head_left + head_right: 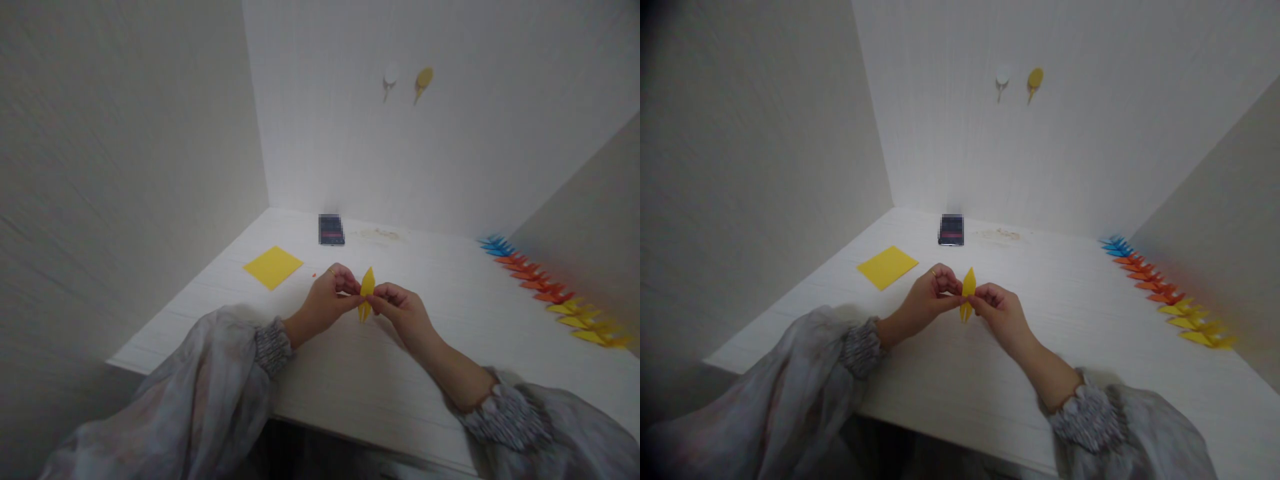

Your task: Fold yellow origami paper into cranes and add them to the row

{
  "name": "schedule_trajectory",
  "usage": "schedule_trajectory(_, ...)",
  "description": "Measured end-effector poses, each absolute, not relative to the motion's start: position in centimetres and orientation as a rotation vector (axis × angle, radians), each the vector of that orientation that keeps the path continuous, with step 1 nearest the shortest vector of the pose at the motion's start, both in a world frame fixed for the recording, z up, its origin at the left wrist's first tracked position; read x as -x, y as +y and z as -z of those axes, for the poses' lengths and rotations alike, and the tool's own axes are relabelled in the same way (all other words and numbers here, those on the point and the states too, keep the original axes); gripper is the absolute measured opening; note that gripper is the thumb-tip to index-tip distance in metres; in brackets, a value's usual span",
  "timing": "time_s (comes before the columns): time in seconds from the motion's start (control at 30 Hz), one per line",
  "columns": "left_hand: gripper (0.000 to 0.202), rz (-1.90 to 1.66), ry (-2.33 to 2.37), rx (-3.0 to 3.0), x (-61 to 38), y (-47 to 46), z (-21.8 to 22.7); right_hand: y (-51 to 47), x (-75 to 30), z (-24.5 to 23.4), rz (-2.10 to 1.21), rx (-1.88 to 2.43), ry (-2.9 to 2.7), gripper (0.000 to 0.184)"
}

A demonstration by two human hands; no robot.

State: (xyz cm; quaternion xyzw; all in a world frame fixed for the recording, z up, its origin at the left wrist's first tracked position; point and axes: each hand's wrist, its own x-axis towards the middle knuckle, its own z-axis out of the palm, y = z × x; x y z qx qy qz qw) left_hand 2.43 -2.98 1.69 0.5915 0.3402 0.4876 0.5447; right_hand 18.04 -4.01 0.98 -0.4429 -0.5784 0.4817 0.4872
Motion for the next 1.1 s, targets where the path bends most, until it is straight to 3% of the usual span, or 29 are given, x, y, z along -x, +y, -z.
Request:
schedule_trajectory(0.2,0.027,-1.143,0.733,-1.329,-2.34,-2.75,-1.7,-4.28,-18.04,-1.04,-1.15,0.888,-1.399,0.025)
schedule_trajectory(0.63,0.029,-1.169,0.737,-1.277,-2.26,-2.64,-1.62,-4.17,-18.19,-1.01,-1.173,0.912,-1.35,0.022)
schedule_trajectory(1.1,0.02,-1.062,0.707,-1.297,-2.14,-2.8,-2.1,-4.6,-18.57,-1.64,-1.081,0.911,-1.466,0.006)
